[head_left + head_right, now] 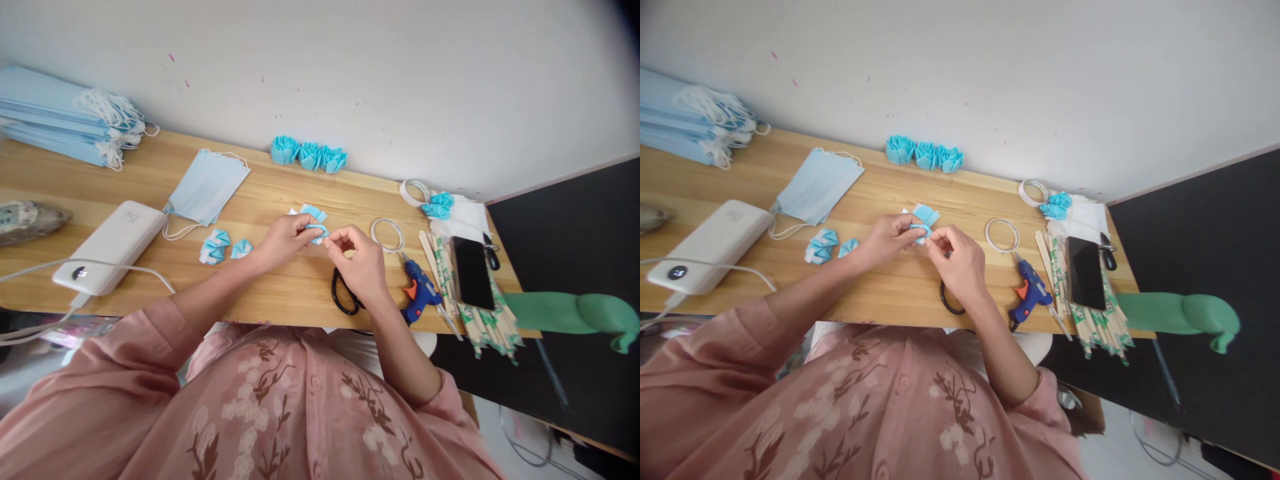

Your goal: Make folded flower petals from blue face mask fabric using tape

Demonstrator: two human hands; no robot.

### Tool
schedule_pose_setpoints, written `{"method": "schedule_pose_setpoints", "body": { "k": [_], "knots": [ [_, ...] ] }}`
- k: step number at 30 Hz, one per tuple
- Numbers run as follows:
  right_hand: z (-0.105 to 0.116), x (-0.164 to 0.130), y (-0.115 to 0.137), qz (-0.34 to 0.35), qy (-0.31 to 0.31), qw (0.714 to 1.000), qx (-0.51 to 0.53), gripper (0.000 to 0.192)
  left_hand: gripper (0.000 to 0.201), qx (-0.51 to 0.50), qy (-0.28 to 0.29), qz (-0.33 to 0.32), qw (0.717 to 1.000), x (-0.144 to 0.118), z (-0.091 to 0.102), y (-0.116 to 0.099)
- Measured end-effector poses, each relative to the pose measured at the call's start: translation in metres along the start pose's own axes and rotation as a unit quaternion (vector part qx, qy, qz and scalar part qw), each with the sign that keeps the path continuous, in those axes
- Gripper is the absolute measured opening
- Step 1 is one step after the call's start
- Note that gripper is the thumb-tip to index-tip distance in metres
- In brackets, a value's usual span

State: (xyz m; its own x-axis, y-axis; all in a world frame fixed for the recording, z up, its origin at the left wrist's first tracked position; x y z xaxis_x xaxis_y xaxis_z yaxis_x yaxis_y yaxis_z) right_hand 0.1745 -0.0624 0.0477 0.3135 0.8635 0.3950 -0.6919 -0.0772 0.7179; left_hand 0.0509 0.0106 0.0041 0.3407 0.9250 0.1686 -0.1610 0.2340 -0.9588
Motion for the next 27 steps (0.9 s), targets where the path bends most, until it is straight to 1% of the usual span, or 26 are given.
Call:
{"method": "schedule_pose_setpoints", "body": {
  "k": [8,13,18,23,27],
  "knots": [
    [-0.0039,0.0018,-0.0071,0.002,-0.008,1.000,-0.009,0.010,0.027,-0.005,0.005,-0.002,1.000,-0.0012,-0.0010,-0.0022],
    [-0.0050,0.0023,-0.0089,-0.002,-0.009,1.000,-0.013,0.010,0.028,-0.027,0.013,0.006,1.000,-0.0020,-0.0020,-0.0009],
    [-0.0031,0.0040,-0.0021,0.037,-0.025,0.999,0.005,0.008,0.030,-0.047,0.022,0.017,0.999,-0.0027,-0.0027,0.0008],
    [-0.0049,0.0042,-0.0058,0.009,-0.011,0.999,0.029,0.010,0.029,-0.047,0.033,0.028,0.998,-0.0034,-0.0041,0.0001],
    [-0.0040,0.0031,-0.0063,0.009,-0.009,1.000,0.025,0.012,0.029,-0.053,0.039,0.027,0.997,-0.0038,-0.0050,-0.0015]
  ]
}}
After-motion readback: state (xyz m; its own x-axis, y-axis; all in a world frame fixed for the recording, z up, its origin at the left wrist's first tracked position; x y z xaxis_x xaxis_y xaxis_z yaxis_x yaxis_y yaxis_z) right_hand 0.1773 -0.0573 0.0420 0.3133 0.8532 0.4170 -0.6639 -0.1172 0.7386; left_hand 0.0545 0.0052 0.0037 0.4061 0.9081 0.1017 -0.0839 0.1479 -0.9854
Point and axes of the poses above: each hand's wrist, its own x-axis towards the middle knuckle, its own z-axis out of the back of the hand, y = z × x, the point moved 8 cm from there along x, towards the middle knuckle, and after that the axes turned 15 degrees about -y, right-handed, at the moved point
